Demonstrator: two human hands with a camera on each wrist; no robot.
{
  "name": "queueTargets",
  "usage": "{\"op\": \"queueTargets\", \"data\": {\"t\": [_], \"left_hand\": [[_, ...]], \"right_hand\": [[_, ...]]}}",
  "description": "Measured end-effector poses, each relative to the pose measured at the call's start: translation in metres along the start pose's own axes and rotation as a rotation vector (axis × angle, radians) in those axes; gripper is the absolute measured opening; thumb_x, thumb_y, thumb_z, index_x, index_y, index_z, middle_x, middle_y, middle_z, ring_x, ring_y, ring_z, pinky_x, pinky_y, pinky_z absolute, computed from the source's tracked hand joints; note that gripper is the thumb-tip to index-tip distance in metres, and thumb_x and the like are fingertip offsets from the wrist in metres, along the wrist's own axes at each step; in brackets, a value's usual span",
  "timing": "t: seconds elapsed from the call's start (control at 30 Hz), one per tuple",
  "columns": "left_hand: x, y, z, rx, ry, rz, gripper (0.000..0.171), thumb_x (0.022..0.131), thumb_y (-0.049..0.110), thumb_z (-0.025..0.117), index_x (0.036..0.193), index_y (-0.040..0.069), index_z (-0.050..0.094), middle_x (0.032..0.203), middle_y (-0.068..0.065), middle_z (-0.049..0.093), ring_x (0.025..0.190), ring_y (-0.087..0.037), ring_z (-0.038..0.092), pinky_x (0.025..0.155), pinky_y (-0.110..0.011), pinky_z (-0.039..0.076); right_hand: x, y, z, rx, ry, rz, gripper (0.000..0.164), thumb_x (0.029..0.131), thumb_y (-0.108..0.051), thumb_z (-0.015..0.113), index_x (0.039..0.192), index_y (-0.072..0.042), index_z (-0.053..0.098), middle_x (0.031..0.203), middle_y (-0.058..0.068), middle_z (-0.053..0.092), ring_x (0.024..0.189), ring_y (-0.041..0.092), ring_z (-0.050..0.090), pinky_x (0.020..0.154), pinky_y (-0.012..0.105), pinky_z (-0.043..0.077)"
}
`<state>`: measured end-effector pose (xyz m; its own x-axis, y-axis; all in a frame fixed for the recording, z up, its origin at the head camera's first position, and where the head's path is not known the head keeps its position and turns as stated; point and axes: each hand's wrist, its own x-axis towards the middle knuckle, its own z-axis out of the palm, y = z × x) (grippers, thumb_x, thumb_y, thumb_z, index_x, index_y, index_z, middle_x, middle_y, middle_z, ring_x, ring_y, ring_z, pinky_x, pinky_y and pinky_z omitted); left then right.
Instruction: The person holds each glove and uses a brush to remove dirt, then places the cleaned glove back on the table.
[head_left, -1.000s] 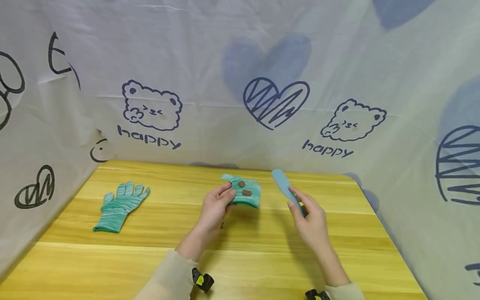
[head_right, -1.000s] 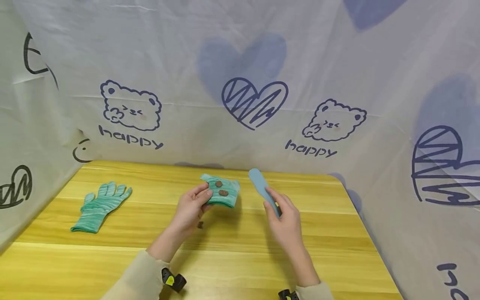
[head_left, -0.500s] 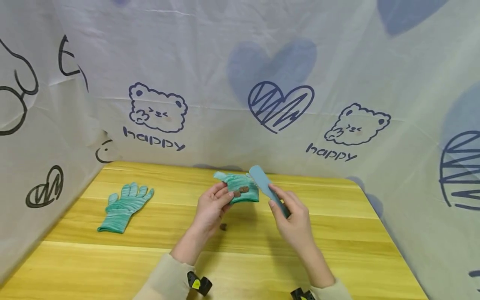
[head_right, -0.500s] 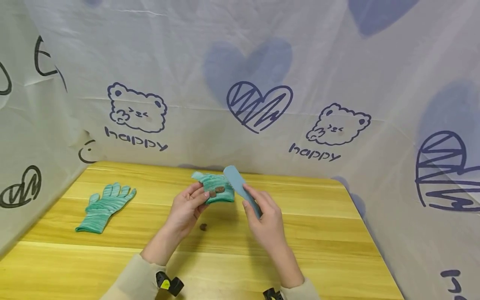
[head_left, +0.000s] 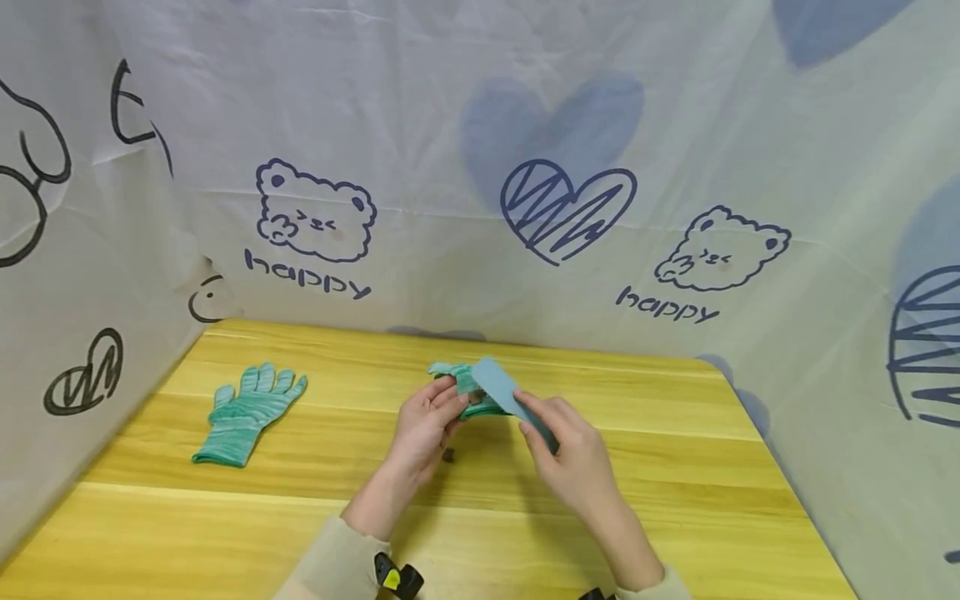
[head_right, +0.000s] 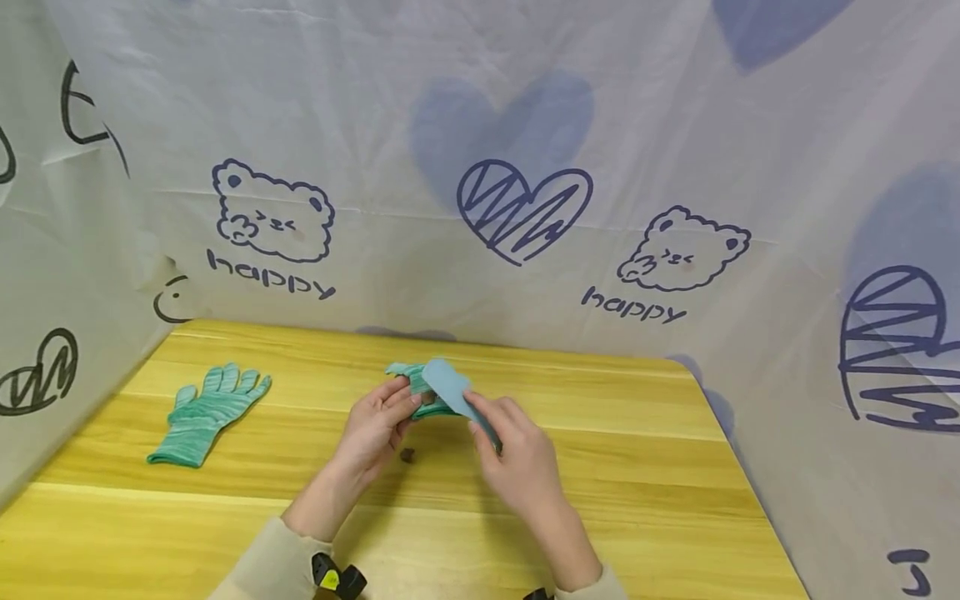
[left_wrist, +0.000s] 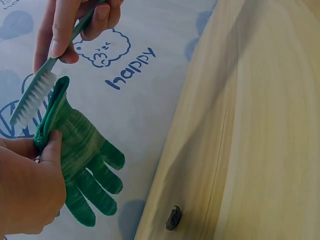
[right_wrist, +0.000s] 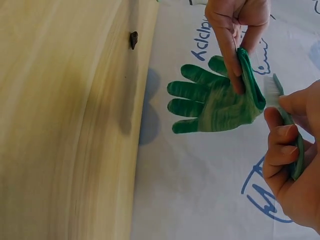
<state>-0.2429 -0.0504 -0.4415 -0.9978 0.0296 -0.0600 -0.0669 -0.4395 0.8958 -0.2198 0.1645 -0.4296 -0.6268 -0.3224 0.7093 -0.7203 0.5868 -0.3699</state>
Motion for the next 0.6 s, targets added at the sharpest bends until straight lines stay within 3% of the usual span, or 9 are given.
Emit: {"op": "queueTargets", "data": {"t": [0.2, 0.33, 0.6], "left_hand": [[-0.0005, -0.0019, -0.0006, 0.011, 0.003, -0.005, 0.053, 0.102, -0.005, 0.057, 0.151, -0.013, 0.040, 0.146, -0.029, 0.055, 0.099, -0.005, 0.069, 0.076, -0.013, 0.054], [-0.0012, -0.0036, -0.0006, -0.004, -0.002, -0.014, 0.052, 0.102, -0.006, 0.057, 0.150, -0.015, 0.038, 0.145, -0.030, 0.055, 0.100, -0.007, 0.070, 0.080, -0.015, 0.056], [-0.0016, -0.0069, -0.0003, -0.036, -0.020, -0.042, 0.052, 0.102, -0.008, 0.055, 0.151, -0.015, 0.038, 0.146, -0.032, 0.053, 0.104, -0.011, 0.071, 0.086, -0.018, 0.058]], "right_hand": [[-0.0017, -0.0038, 0.0009, -0.081, -0.068, 0.020, 0.042, 0.093, -0.007, 0.078, 0.134, -0.011, 0.070, 0.103, 0.006, 0.071, 0.068, 0.009, 0.056, 0.054, 0.020, 0.048], [-0.0027, -0.0042, 0.0018, -0.102, -0.102, 0.048, 0.041, 0.093, -0.007, 0.079, 0.133, -0.011, 0.071, 0.102, 0.005, 0.071, 0.068, 0.009, 0.055, 0.055, 0.020, 0.047], [-0.0041, -0.0005, 0.0021, -0.110, -0.096, 0.070, 0.040, 0.094, -0.007, 0.077, 0.134, -0.012, 0.071, 0.103, 0.005, 0.071, 0.071, 0.010, 0.058, 0.057, 0.022, 0.050]]}}
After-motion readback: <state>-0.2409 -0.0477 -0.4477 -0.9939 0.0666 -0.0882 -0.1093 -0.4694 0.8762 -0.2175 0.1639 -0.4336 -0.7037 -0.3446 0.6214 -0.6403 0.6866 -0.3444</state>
